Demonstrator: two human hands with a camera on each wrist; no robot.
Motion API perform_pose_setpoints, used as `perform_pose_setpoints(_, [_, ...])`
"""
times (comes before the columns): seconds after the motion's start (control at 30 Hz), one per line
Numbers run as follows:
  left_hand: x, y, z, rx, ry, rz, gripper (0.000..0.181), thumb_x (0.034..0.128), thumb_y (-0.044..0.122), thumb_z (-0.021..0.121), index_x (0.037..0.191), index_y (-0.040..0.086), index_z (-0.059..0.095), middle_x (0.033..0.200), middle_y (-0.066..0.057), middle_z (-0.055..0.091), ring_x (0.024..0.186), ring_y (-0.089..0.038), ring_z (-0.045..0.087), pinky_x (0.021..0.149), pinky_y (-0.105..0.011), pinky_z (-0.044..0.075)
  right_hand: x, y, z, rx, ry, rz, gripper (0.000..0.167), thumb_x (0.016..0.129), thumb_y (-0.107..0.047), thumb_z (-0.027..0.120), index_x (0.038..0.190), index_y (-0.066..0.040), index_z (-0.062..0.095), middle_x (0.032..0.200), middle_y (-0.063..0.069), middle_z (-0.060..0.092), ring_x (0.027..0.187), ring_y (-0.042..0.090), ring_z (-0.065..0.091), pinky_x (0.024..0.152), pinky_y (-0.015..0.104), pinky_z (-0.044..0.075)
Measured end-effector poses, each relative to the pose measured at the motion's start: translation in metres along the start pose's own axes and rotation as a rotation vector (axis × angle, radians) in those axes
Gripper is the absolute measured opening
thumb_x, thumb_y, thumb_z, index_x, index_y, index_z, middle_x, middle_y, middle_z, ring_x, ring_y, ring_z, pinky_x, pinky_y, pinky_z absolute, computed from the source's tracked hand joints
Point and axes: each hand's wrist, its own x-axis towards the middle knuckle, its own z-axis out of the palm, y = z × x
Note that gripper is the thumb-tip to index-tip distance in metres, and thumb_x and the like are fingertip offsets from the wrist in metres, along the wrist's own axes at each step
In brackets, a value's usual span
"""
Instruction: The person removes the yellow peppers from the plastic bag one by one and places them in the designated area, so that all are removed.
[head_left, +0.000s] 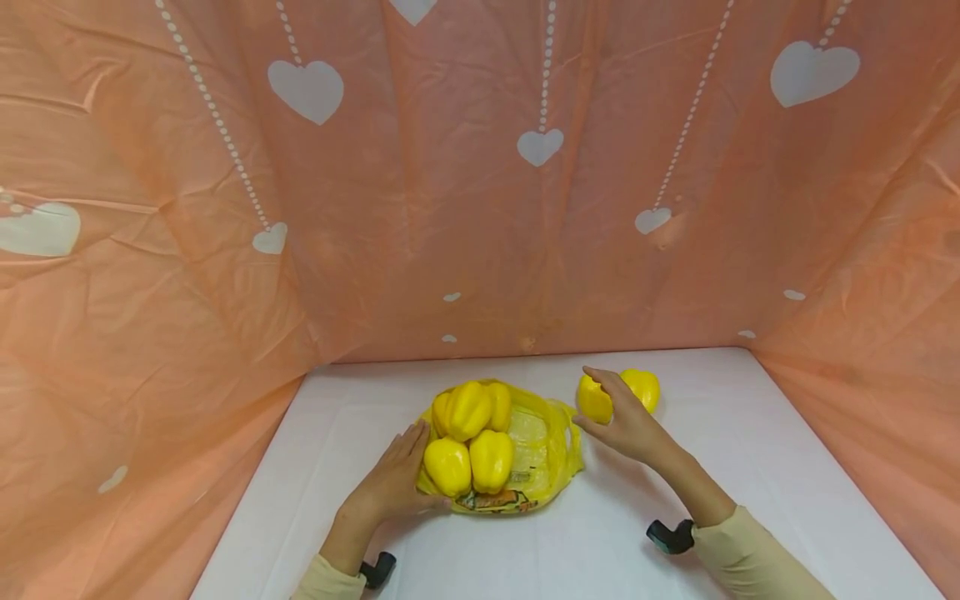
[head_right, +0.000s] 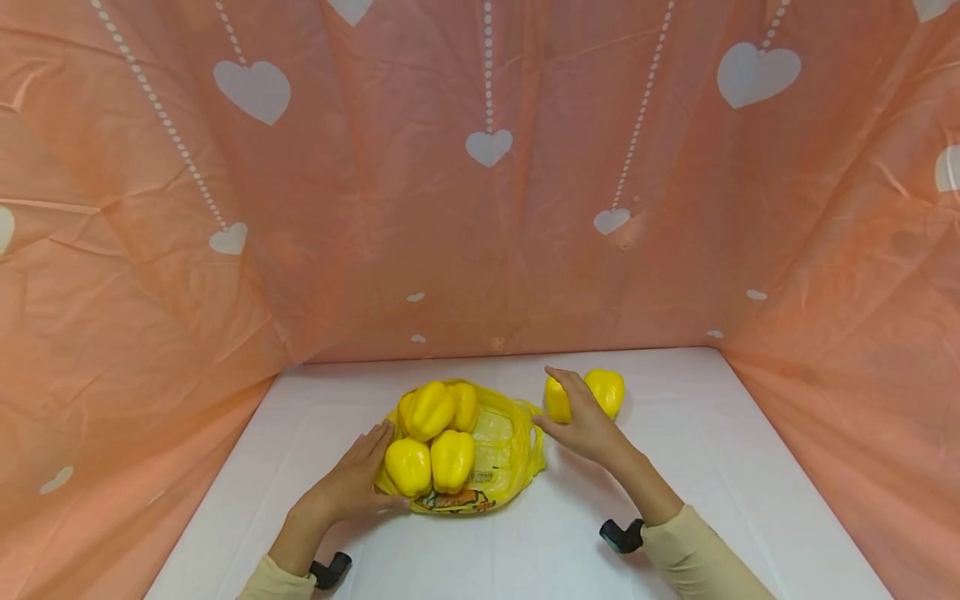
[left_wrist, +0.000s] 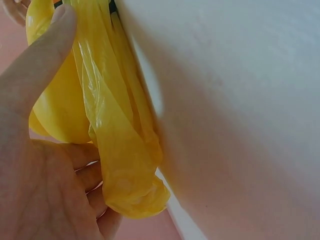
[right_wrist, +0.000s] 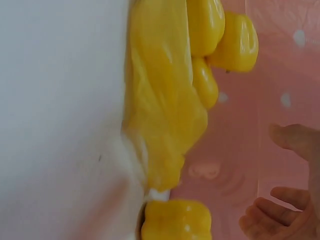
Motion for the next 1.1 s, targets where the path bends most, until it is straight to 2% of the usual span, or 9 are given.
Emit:
perform_pose_setpoints(0.2, [0.000,0.000,0.000,0.001,-0.003,0.001,0.129,0.0793,0.051,0.094,0.166,-0.011,0.021,0.175,-0.027,0.019,0.163,-0.042,0.020,0.135,-0.056,0.015,0.005,-0.015,0.013,0.036,-0.033,-0.007,0.083,0.095,-0.022,0.085,0.162,-0.005,0.041,0.161,0.025,0.045,0.146,0.050,0.045,0.117,0.072,0.042])
perform_pose_setpoints(0.53, [0.001,-0.002,0.000,0.008,-0.005,0.006,0.128,0.0802,0.052,0.093,0.166,-0.012,0.021,0.175,-0.027,0.019,0.163,-0.041,0.020,0.135,-0.055,0.014,0.014,-0.039,0.032,0.035,-0.073,-0.029,0.085,0.093,-0.030,0.086,0.163,-0.008,0.042,0.163,0.019,0.045,0.148,0.044,0.046,0.118,0.068,0.044])
perform_pose_setpoints(0.77, [0.001,0.000,-0.001,0.010,-0.006,0.003,0.128,0.0803,0.051,0.093,0.166,-0.011,0.021,0.176,-0.027,0.019,0.163,-0.041,0.019,0.135,-0.055,0.014,0.019,-0.049,0.046,0.062,-0.084,-0.094,0.085,0.092,-0.026,0.087,0.161,-0.003,0.043,0.161,0.021,0.047,0.150,0.044,0.044,0.121,0.066,0.041])
perform_pose_setpoints(1.1, [0.000,-0.001,0.000,0.000,-0.005,-0.002,0.129,0.0792,0.052,0.094,0.166,-0.011,0.022,0.176,-0.026,0.019,0.163,-0.041,0.021,0.135,-0.055,0.015,0.026,-0.059,0.068,0.088,-0.114,-0.102,0.086,0.091,-0.027,0.088,0.161,-0.002,0.044,0.161,0.020,0.047,0.149,0.043,0.046,0.121,0.064,0.043])
